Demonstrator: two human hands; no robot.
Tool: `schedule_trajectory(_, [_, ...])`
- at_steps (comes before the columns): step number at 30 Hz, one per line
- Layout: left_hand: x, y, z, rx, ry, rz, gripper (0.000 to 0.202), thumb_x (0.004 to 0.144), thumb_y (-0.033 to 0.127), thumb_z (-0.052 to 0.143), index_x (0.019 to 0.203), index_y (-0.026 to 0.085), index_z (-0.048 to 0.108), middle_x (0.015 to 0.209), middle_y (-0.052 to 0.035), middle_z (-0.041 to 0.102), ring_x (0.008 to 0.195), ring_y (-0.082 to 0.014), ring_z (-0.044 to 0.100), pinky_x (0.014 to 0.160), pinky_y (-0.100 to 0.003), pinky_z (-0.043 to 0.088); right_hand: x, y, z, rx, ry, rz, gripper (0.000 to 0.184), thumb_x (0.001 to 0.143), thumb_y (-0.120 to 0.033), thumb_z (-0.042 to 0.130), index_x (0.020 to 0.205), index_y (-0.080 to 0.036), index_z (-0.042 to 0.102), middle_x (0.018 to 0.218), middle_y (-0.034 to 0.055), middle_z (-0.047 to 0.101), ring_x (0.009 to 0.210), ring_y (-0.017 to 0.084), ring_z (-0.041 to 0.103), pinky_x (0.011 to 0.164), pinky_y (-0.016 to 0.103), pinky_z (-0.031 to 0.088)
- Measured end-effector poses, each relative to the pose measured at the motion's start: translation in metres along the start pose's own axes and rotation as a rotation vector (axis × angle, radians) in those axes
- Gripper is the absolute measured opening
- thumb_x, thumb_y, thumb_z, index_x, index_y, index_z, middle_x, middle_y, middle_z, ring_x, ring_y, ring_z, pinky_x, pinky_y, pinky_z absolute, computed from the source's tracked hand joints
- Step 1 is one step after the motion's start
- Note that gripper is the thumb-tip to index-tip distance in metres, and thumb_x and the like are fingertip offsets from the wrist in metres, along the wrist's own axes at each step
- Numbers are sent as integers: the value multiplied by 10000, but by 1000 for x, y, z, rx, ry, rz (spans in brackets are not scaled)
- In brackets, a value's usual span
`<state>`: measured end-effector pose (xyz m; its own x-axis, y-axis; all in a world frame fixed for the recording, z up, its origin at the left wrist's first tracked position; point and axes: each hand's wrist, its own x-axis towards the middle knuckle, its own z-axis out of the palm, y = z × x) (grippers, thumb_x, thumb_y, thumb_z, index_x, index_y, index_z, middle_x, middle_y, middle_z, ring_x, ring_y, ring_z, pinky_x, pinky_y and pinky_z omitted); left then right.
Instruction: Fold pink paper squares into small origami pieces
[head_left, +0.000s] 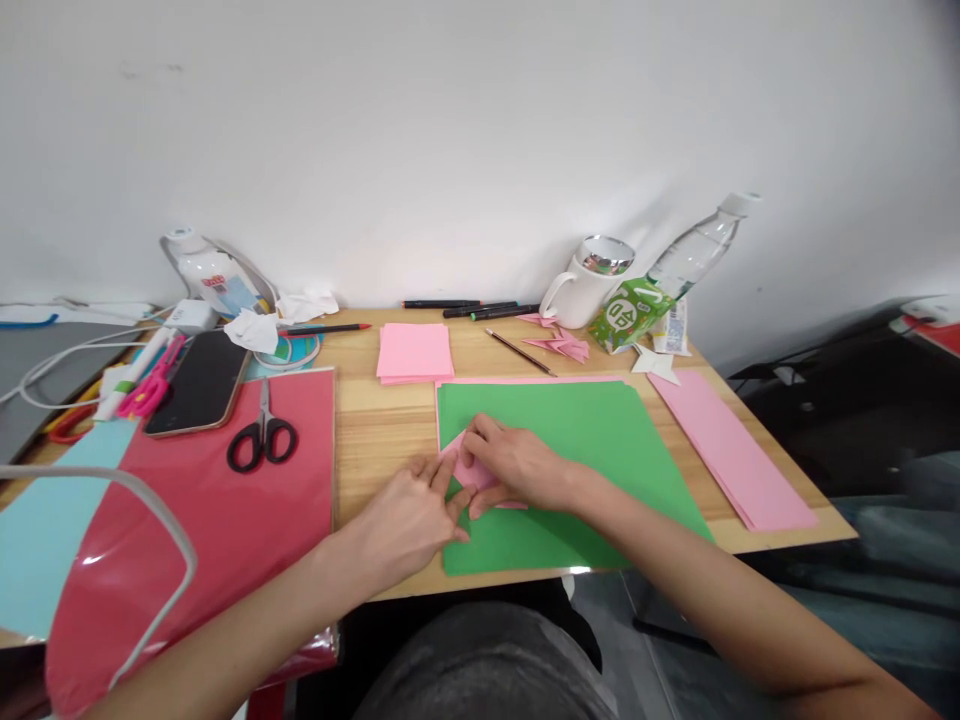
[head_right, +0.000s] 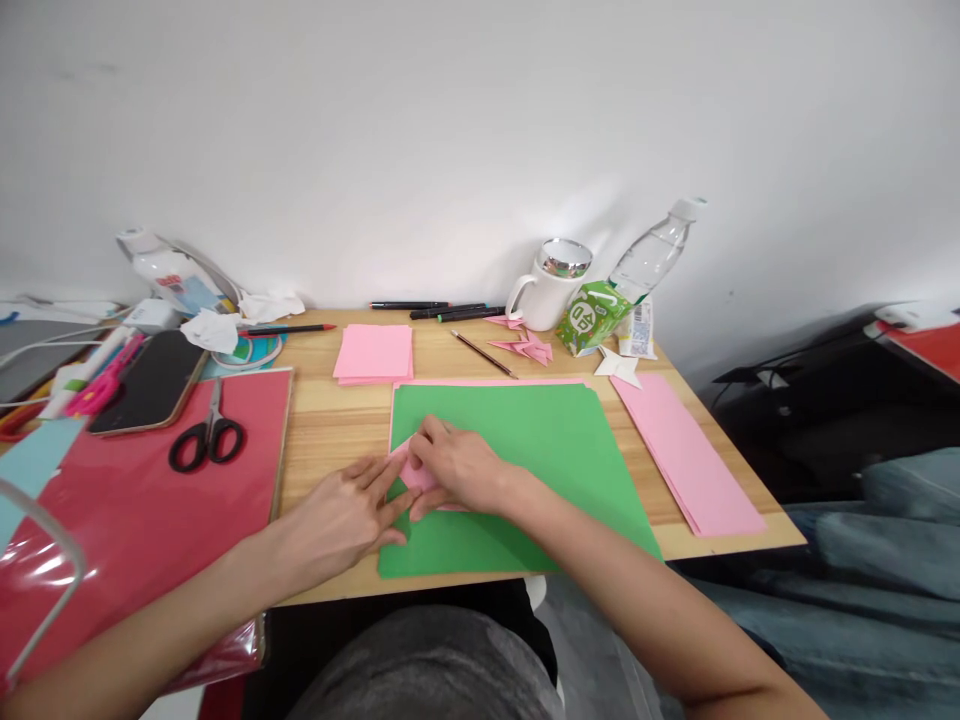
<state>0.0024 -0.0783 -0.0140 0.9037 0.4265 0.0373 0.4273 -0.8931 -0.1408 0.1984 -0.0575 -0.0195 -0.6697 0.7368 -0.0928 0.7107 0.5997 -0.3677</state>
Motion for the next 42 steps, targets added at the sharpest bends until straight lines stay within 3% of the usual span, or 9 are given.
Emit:
schedule_trajectory(5, [-2, -3, 4, -50, 19, -6, 432, 849, 460, 570, 1152, 154, 607, 1198, -212, 613, 1136, -284, 578, 856, -375, 476, -1, 0, 3, 55, 62, -12, 701, 505, -602, 785, 947, -136, 503, 946, 94, 516, 800, 228, 519, 665, 354, 463])
schedule_trajectory(8, [-2, -7, 6, -39, 67, 0, 338, 870, 398, 564, 1108, 166, 628, 1251, -187, 585, 1061, -258, 621, 855, -370, 486, -6, 8, -2, 260, 153, -27, 457, 699, -427, 736, 989, -147, 521, 951, 73, 557, 793, 186, 542, 683, 314, 469])
schedule_trajectory(10, [-1, -10, 8, -35, 107, 3, 279, 874, 358, 569, 1068, 171, 640, 1239, -147, 602, 1057, -251, 619, 884, -385, 479, -12, 15, -6, 356, 224, 10, 130, 883, -225, 531, 987, -147, 541, 896, 56, 587, 735, 145, 546, 671, 279, 467])
schedule_trajectory(11, [0, -11, 10, -30, 131, 4, 266, 873, 349, 573, 1053, 167, 644, 1229, -132, 610, 1072, -254, 609, 904, -397, 470, -16, 18, -8, 353, 260, 15, 118, 901, -142, 456, 966, -147, 555, 911, 62, 596, 754, 141, 555, 689, 278, 470])
schedule_trajectory(19, [5, -12, 20, 62, 207, -33, 361, 869, 383, 570, 1089, 103, 631, 1263, -154, 587, 1218, -295, 501, 1045, -474, 352, -48, 19, 0, 40, 305, -89, 382, 807, 37, 399, 1107, -138, 557, 1202, 165, 553, 1175, 242, 499, 936, 438, 473])
schedule_trajectory(25, [6, -11, 21, 58, 197, -64, 426, 866, 378, 573, 1135, 50, 605, 1205, -170, 613, 1160, -300, 541, 1018, -441, 395, -66, 0, 2, -63, 209, -72, 467, 832, -112, 552, 1281, -156, 433, 1336, 201, 471, 1225, 294, 493, 927, 459, 502])
schedule_trajectory(29, [7, -10, 20, 25, 270, -8, 294, 917, 290, 502, 1093, 87, 619, 1123, -137, 656, 1116, -260, 575, 979, -408, 437, -63, -2, -1, -54, 253, -83, 403, 865, -207, 576, 1246, -165, 450, 1254, 181, 532, 1131, 269, 558, 888, 448, 526])
schedule_trajectory(35, [8, -9, 21, -30, 348, 82, 349, 901, 371, 505, 1031, 72, 630, 1020, -138, 692, 1009, -248, 620, 903, -386, 493, -55, 0, 1, -79, 321, -85, 369, 858, -281, 601, 1190, -156, 503, 1159, 171, 592, 1099, 279, 567, 870, 459, 529])
schedule_trajectory(42, [6, -8, 23, -18, 321, 109, 192, 894, 105, 489, 1016, 77, 635, 1060, -135, 686, 1032, -230, 615, 925, -372, 481, -51, -1, 2, -108, 317, -81, 243, 852, -324, 607, 1006, -138, 579, 1054, 151, 645, 1038, 290, 587, 805, 453, 537])
